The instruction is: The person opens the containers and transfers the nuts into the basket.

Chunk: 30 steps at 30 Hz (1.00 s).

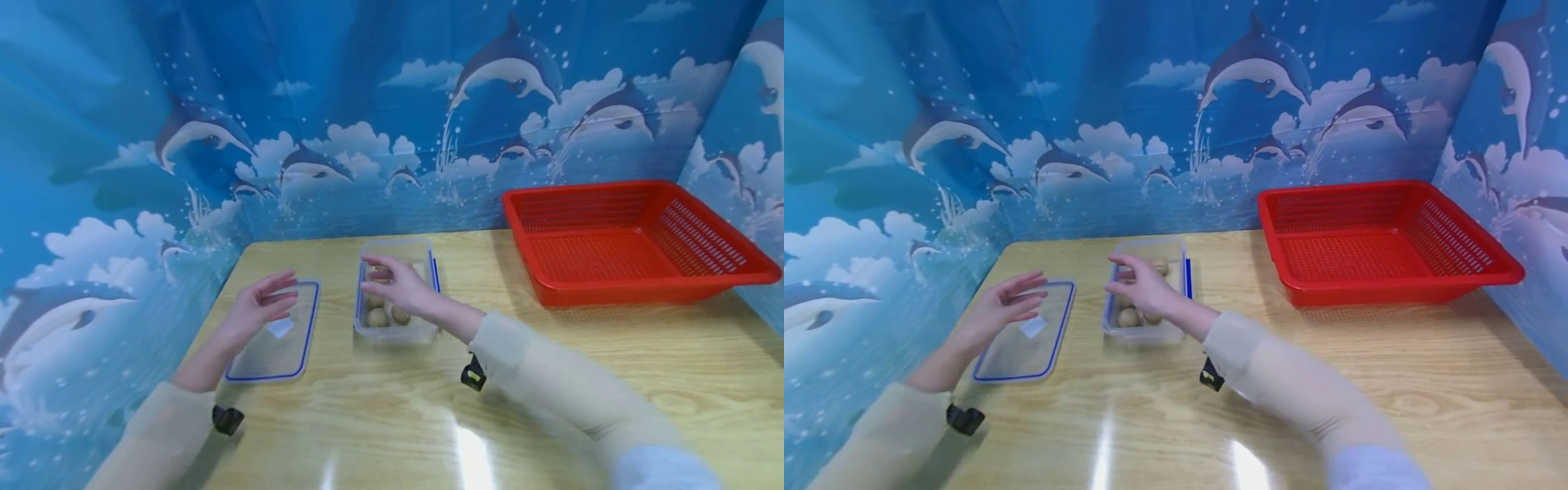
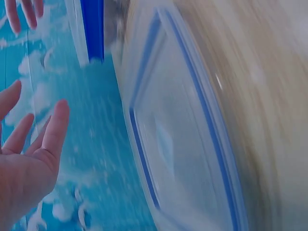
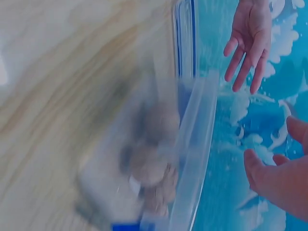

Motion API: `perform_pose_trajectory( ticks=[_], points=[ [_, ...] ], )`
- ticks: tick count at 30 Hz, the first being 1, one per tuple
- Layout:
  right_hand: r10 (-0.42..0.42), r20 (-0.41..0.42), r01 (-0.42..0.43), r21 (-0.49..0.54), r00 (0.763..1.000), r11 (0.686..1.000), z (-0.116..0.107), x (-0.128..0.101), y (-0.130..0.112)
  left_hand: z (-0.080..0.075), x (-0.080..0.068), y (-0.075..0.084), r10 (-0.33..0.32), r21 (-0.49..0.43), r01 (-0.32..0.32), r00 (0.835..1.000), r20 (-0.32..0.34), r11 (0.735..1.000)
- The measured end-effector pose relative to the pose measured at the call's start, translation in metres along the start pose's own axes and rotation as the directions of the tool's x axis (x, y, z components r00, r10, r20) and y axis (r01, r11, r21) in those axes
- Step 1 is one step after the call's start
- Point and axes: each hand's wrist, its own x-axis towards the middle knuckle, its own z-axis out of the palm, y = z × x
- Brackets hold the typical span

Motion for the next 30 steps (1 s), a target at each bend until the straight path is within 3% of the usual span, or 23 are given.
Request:
perform_pose_trajectory(
  ticks=[7,15,23,30],
  points=[
    [-0.086,0.041,0.088,-0.058,0.995,0.994,-0.038,-0.006,0.007,0.033,0.021,0.004,0.026,-0.071,-0.024,0.999,0.030,0.997],
    [-0.129,0.109,0.148,-0.191,0.986,0.970,-0.073,-0.007,0.015,0.054,0.047,0.000,0.028,-0.116,-0.019,0.996,0.083,0.993],
    [-0.157,0.237,0.221,-0.272,0.959,0.937,-0.088,-0.007,0.025,0.070,0.065,-0.009,0.044,-0.063,-0.033,0.983,0.180,0.997],
    [-0.128,0.304,0.216,-0.276,0.944,0.937,-0.089,0.000,0.034,0.076,0.067,-0.012,0.019,-0.053,-0.007,0.975,0.221,0.999]
  ],
)
